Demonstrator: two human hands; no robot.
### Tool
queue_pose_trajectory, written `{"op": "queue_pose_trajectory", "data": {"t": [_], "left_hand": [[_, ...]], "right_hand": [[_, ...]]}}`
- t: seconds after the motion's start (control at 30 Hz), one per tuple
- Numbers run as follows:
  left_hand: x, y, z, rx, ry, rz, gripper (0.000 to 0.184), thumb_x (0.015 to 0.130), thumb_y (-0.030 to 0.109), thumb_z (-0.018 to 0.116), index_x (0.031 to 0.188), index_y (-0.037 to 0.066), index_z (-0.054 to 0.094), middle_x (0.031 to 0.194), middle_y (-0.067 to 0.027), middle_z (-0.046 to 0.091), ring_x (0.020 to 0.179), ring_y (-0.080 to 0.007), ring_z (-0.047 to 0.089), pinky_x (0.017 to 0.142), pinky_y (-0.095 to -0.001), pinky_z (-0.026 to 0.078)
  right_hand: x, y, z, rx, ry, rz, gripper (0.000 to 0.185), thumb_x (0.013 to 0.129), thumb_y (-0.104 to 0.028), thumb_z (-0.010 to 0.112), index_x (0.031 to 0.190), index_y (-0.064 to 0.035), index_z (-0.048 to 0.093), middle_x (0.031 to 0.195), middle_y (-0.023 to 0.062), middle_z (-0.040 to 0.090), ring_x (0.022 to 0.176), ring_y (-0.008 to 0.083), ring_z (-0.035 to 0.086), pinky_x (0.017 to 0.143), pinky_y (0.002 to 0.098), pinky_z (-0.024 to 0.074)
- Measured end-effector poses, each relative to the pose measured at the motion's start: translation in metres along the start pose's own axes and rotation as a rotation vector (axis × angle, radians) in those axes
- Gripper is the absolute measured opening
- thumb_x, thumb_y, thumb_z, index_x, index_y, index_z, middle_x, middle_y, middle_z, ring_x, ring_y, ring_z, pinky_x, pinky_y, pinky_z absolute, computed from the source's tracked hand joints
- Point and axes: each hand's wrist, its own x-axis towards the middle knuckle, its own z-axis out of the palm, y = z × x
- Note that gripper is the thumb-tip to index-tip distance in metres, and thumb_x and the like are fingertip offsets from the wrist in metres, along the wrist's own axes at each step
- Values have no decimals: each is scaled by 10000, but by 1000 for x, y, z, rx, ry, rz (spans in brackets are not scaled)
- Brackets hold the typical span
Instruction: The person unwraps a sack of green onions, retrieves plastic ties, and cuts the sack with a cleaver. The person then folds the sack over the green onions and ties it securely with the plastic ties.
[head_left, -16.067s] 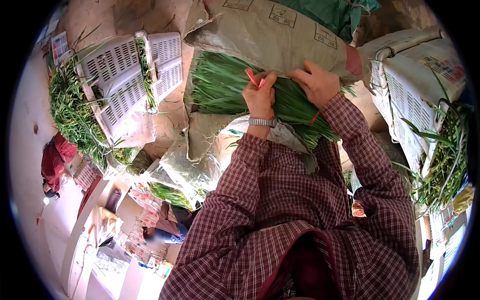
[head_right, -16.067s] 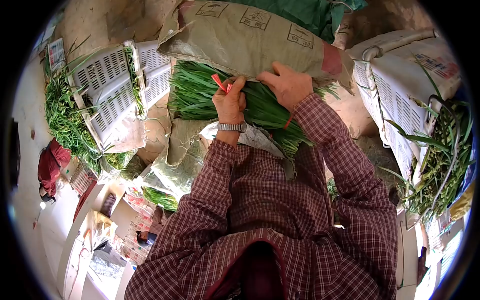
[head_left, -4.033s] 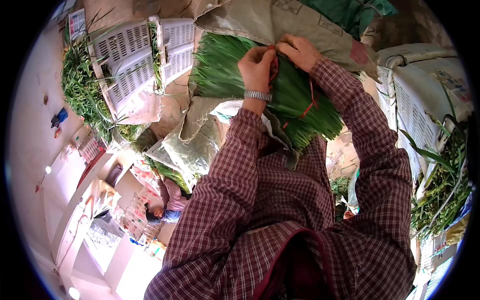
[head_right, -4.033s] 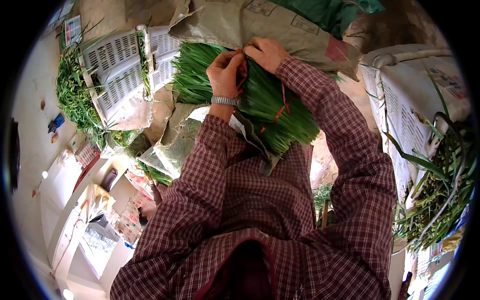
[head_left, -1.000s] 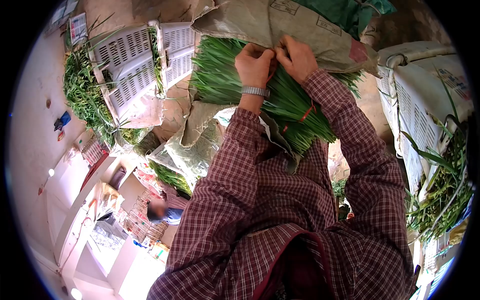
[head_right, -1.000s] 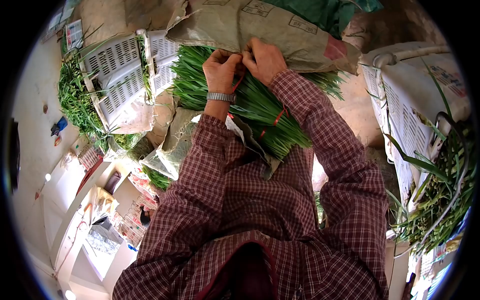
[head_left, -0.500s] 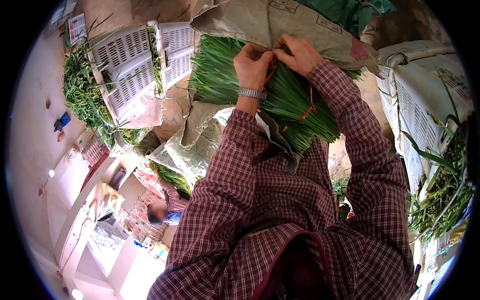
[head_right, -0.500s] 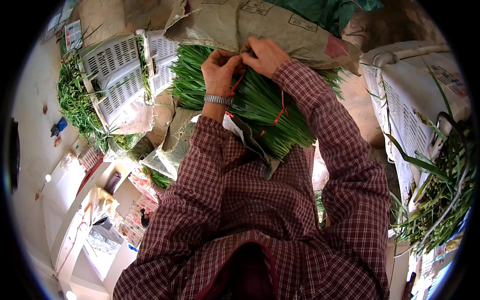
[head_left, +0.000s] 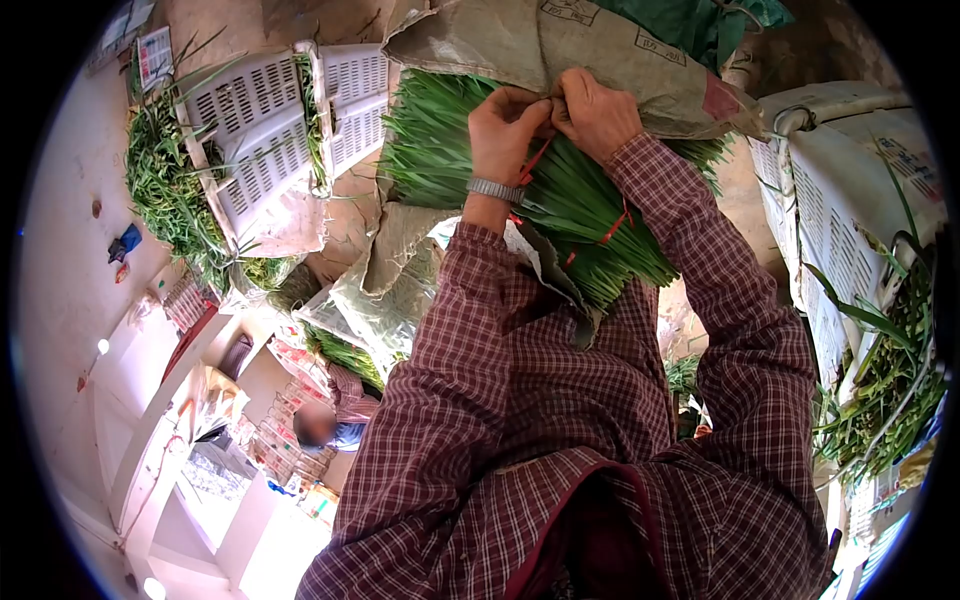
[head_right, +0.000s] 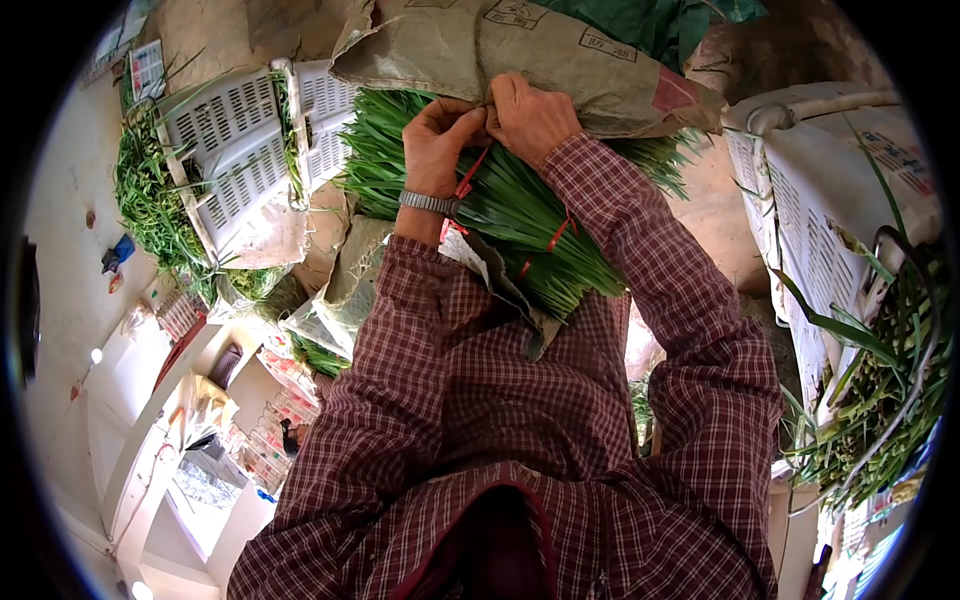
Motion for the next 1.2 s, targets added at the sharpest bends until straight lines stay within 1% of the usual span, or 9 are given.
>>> {"op": "queue_pose_trajectory", "data": {"t": [0.17,0.47,0.57,0.63,0.77,0.87,1.1,1.17,1.2], "left_hand": [[3,-2,-1,43,8,-27,111,739,11,615,777,-63,542,688,-86,597,558,-128,580,507,-237,501],[1,-16,11,94,160,134,114,737,26,612,754,-56,534,649,-74,586,501,-105,546,454,-214,459],[-2,-10,12,81,183,104,106,741,17,603,756,-60,531,648,-78,584,497,-107,548,448,-220,462],[-3,-8,10,3,144,22,95,741,12,615,781,-59,566,691,-79,599,568,-123,574,515,-233,497],[1,-8,4,-32,111,-10,96,744,12,618,790,-58,571,700,-85,599,581,-144,586,528,-253,516],[1,-7,1,-55,78,-38,110,743,25,629,796,-56,575,696,-91,600,586,-153,592,538,-258,523],[5,0,-1,-38,74,-128,128,749,48,639,762,-45,551,702,-110,602,583,-157,594,550,-261,529],[5,-2,-3,-87,68,-140,123,753,46,637,760,-38,546,706,-113,604,581,-158,595,552,-262,530],[5,-3,-2,-128,66,-127,118,757,43,635,762,-33,545,711,-115,607,583,-158,597,553,-263,530]], "right_hand": [[0,-1,-2,59,-17,33,214,757,-172,596,830,-57,432,764,118,541,557,290,567,461,385,463],[-2,-4,-6,103,-108,133,179,787,-202,577,850,-69,474,806,83,574,605,275,575,510,374,472],[-6,-7,-4,106,-38,139,167,800,-199,574,870,-70,495,817,75,573,616,259,578,496,360,471],[-12,-12,-5,99,-25,144,148,805,-183,571,883,-73,510,817,67,570,617,250,581,492,348,473],[-19,-21,-13,104,12,135,110,809,-139,565,906,-88,553,811,41,558,652,214,589,488,314,482],[-21,-22,-14,91,42,125,156,792,-124,581,947,-110,569,817,40,557,688,225,594,513,302,478],[-21,-20,-18,82,64,70,115,810,-135,560,915,-91,578,848,43,572,731,219,596,545,317,494],[-18,-17,-21,277,30,228,116,813,-158,558,897,-81,577,853,68,595,726,241,601,576,341,492],[-16,-15,-21,278,30,228,116,813,-158,558,897,-81,577,853,68,595,726,241,601,576,341,492]]}}
